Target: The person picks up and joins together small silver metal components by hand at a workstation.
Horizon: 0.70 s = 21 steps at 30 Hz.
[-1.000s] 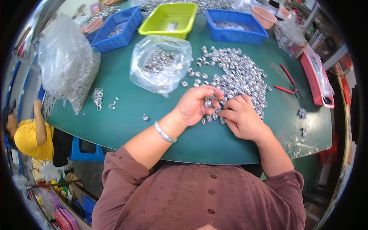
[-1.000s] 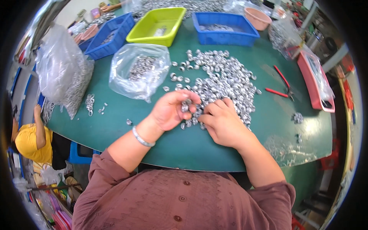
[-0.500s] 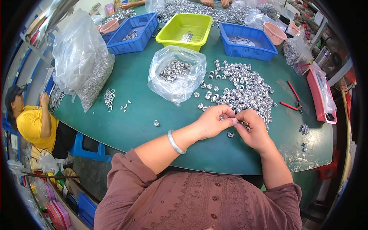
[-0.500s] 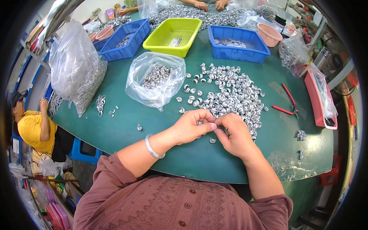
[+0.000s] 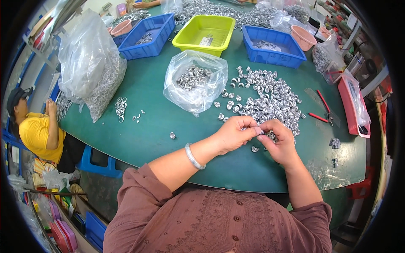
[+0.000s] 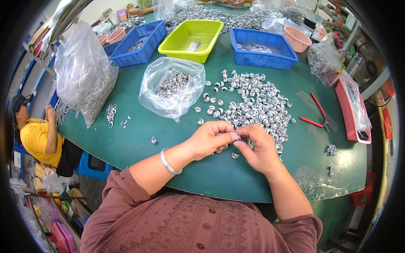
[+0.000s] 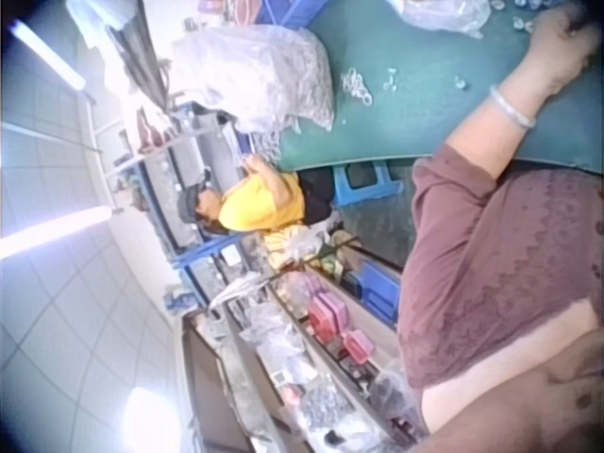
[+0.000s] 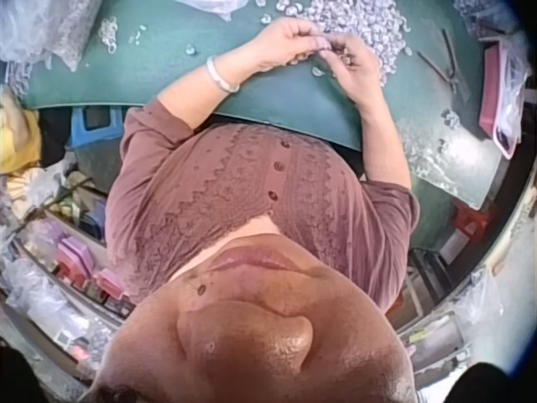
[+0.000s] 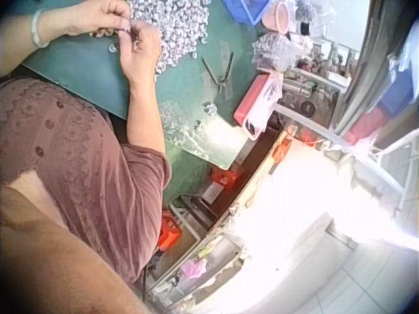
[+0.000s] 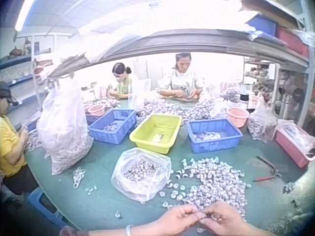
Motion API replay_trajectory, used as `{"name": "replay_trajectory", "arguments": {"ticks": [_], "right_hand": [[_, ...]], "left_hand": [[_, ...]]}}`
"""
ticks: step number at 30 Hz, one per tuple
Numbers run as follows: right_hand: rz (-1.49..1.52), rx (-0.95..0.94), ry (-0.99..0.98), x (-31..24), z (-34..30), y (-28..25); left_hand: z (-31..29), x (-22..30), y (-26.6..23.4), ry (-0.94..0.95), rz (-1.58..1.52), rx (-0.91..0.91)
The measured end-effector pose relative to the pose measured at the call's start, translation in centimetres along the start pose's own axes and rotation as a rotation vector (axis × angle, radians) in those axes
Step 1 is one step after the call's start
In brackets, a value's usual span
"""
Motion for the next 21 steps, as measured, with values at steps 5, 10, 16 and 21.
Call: {"name": "replay_trajectory", "arguments": {"ticks": [5,10,16,21], "right_hand": [[0.074,0.0,0.023,0.0,0.0,0.3],[0.195,-0.002,0.103,0.6,-0.4,0.4],[0.249,-0.007,0.131,1.2,-0.6,0.4],[0.254,0.031,0.118,1.5,-0.6,0.6]], "left_hand": [[-0.1,0.2,-0.2,-0.025,-0.076,-0.034],[0.0,-0.1,-0.3,-0.069,-0.182,-0.056],[0.1,-0.1,-0.1,-0.045,0.011,0.035],[0.3,-0.6,0.0,0.131,0.128,0.1]]}}
Point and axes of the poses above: each hand's wrist, its own z-axis towards the middle knuckle, its own y-axis out of the palm, x = y × z, the point moved 1 cm from there along z, towards the middle knuckle, and after that the axes turned 3 degrees about z, right-handed, at the moved point
